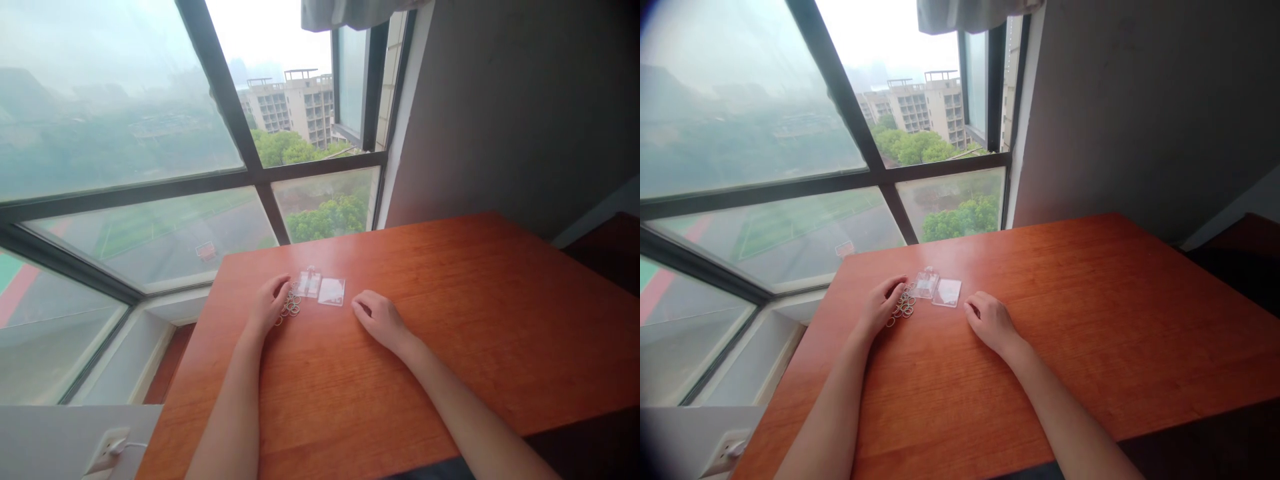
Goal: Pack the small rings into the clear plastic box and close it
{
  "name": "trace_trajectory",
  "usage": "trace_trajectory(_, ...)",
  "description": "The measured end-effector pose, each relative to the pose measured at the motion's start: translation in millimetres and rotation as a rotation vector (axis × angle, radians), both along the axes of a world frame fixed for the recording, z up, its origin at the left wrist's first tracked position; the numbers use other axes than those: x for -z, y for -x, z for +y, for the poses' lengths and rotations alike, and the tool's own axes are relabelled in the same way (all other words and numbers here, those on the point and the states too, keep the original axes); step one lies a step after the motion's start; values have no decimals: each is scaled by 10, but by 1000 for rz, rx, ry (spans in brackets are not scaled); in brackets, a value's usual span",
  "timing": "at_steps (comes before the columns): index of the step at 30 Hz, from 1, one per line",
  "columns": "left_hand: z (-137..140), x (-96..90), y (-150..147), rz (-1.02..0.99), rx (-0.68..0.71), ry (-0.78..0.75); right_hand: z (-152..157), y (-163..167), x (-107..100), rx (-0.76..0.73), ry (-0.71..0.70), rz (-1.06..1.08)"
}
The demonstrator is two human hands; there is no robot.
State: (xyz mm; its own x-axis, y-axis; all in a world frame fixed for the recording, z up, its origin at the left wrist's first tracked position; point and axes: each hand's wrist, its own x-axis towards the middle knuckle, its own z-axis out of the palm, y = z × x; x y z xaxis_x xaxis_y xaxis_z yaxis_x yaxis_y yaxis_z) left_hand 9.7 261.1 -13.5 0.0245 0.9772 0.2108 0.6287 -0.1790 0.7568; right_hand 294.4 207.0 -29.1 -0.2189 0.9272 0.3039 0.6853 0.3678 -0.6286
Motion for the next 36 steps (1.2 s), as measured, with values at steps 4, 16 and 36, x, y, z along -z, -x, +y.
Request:
trace_trajectory(4,-25,13,-122,58,75,-13,15,-1,19,41,-28,145)
trace_trajectory(16,-127,43,-448,76,41,-17,-8,33,61,-43,-110,-69)
trace_trajectory(36,-627,37,-1339,66,132,-75,37,-230,63,166,-63,-249)
